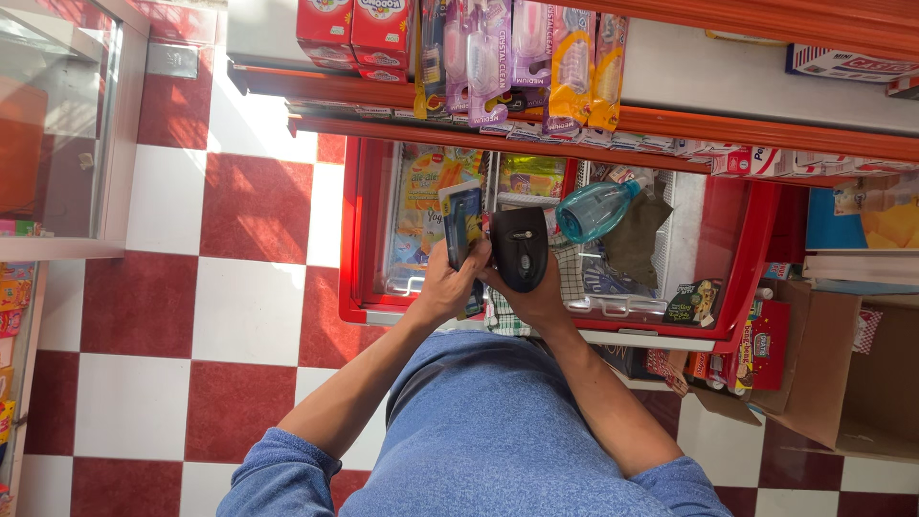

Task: The person scans several items using a handheld barcode scanner and then places bags of snacks onto a retail shelf.

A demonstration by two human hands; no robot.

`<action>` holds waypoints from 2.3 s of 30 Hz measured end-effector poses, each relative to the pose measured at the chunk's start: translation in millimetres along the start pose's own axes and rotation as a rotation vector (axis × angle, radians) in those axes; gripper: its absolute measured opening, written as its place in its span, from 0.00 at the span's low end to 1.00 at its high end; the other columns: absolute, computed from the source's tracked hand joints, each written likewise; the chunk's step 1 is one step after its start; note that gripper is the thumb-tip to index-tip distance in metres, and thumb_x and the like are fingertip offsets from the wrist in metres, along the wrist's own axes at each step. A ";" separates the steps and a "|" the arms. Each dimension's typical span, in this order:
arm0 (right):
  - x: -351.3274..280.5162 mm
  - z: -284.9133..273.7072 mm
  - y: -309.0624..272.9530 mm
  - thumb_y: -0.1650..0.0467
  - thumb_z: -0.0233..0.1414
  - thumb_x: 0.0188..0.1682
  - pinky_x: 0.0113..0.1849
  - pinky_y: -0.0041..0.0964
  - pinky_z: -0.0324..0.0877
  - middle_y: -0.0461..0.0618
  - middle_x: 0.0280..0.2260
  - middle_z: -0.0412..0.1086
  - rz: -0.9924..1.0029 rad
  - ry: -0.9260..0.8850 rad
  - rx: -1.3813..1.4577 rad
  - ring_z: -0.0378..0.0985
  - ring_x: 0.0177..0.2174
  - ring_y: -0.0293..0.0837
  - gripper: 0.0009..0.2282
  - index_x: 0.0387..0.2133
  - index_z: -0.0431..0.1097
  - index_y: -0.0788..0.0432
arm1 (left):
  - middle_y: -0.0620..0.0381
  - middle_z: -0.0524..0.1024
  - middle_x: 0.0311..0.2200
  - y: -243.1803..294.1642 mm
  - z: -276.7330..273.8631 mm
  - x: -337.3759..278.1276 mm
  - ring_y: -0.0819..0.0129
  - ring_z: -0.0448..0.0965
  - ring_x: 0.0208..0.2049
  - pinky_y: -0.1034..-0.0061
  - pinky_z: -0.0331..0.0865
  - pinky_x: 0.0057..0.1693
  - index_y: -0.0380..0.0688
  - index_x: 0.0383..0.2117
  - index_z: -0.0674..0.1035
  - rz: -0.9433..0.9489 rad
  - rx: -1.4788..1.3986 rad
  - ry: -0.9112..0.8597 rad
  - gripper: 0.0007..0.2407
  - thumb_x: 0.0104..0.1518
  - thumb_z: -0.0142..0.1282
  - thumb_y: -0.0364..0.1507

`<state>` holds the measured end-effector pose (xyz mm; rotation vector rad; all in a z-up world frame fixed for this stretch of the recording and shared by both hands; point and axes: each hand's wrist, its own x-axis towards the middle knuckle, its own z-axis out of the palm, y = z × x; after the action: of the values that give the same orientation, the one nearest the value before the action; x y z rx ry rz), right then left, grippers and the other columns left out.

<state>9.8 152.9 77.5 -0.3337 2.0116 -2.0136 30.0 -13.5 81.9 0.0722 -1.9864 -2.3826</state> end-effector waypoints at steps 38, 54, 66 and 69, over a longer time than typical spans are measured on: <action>53.7 78.1 -70.3 0.78 0.60 0.52 0.45 0.31 0.73 0.46 0.40 0.70 -0.111 0.260 0.828 0.76 0.41 0.36 0.11 0.44 0.68 0.59 | 0.60 0.79 0.29 123.4 -50.4 42.5 0.78 0.79 0.32 0.79 0.74 0.41 0.39 0.34 0.77 0.311 0.263 -0.005 0.09 0.65 0.58 0.33; 66.9 87.0 -88.3 0.78 0.58 0.50 0.47 0.34 0.77 0.47 0.50 0.70 -0.168 0.198 0.593 0.77 0.44 0.36 0.20 0.56 0.65 0.58 | 0.62 0.79 0.24 107.2 -61.6 94.0 0.83 0.78 0.27 0.85 0.72 0.35 0.38 0.31 0.79 0.259 0.145 0.146 0.13 0.65 0.58 0.36; 69.5 82.1 -83.0 0.75 0.61 0.50 0.31 0.31 0.76 0.49 0.39 0.75 -0.079 0.076 0.424 0.78 0.29 0.36 0.17 0.52 0.68 0.63 | 0.60 0.81 0.34 108.3 -59.7 94.5 0.81 0.80 0.36 0.84 0.74 0.44 0.36 0.40 0.77 0.274 -0.004 0.115 0.09 0.66 0.56 0.31; 54.7 71.9 -75.0 0.73 0.61 0.50 0.33 0.28 0.77 0.47 0.37 0.75 -0.062 0.122 0.212 0.78 0.31 0.33 0.17 0.52 0.69 0.60 | 0.61 0.78 0.28 88.3 -58.6 97.1 0.81 0.77 0.29 0.84 0.71 0.37 0.37 0.35 0.76 0.241 -0.073 0.163 0.08 0.66 0.58 0.30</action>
<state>-18.4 66.0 151.2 -0.2357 1.8527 -2.3119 -63.4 -92.7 157.2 0.0213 -1.7283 -2.2178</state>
